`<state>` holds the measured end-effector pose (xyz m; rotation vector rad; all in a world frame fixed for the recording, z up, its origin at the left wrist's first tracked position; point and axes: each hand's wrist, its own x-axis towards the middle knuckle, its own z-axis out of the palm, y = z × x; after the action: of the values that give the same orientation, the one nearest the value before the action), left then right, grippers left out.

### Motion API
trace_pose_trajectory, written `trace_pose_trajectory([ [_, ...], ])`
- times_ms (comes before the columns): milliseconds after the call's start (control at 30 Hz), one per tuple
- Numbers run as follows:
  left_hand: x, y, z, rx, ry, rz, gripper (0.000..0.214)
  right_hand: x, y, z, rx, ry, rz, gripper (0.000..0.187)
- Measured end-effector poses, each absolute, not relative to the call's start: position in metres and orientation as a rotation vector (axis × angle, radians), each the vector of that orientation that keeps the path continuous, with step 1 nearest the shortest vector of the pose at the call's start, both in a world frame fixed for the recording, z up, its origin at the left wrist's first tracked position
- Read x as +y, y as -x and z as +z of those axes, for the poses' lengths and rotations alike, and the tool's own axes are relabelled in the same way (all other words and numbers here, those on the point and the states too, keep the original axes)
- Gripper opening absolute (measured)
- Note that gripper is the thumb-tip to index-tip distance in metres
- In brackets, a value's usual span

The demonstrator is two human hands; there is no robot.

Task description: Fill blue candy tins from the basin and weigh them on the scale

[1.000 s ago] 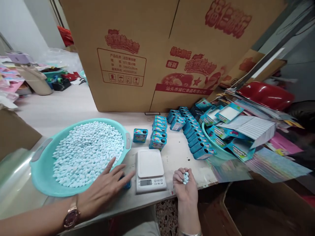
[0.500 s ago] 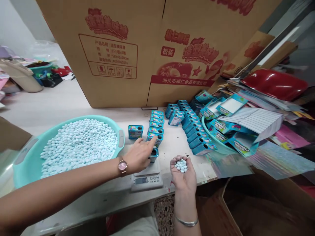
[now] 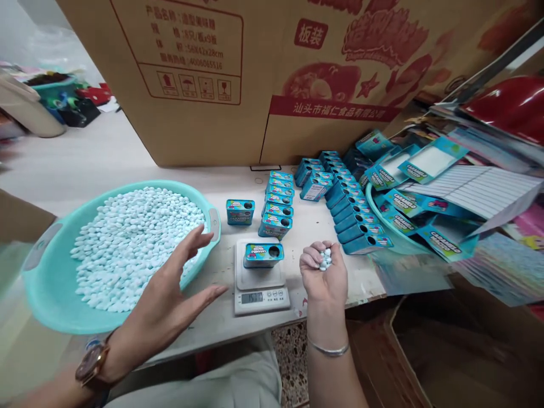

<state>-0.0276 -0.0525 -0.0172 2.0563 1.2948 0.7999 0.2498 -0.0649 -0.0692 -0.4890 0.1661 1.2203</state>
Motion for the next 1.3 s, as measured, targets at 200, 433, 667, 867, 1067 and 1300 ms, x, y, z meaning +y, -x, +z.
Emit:
trace_pose_trajectory([
  [200,-0.063,0.014,-0.028,1.276,-2.049,0.831,0.070,-0.050,-0.231,-0.046,0.085,0.593,1.222,0.021],
  [433,-0.041,-0.026,-0.040,1.065,-2.211,0.876,0.067,-0.038,-0.214,-0.029,-0.036,0.644,1.205,0.024],
  [667,-0.026,-0.049,-0.050,1.057,-2.348,0.693,0.068,-0.035,-0.214,-0.031,-0.078,0.636,1.203,0.025],
  [867,-0.018,-0.053,-0.048,1.169,-2.596,0.428,0.041,-0.043,-0.228,-0.041,-0.041,0.562,1.197,0.021],
  [1067,0.000,-0.047,-0.028,1.444,-2.699,0.440,0.030,-0.052,-0.242,-0.053,0.040,0.550,1.169,0.017],
  [1300,0.048,-0.052,-0.036,1.529,-2.819,0.298,0.026,-0.060,-0.241,-0.062,0.129,0.546,1.192,0.016],
])
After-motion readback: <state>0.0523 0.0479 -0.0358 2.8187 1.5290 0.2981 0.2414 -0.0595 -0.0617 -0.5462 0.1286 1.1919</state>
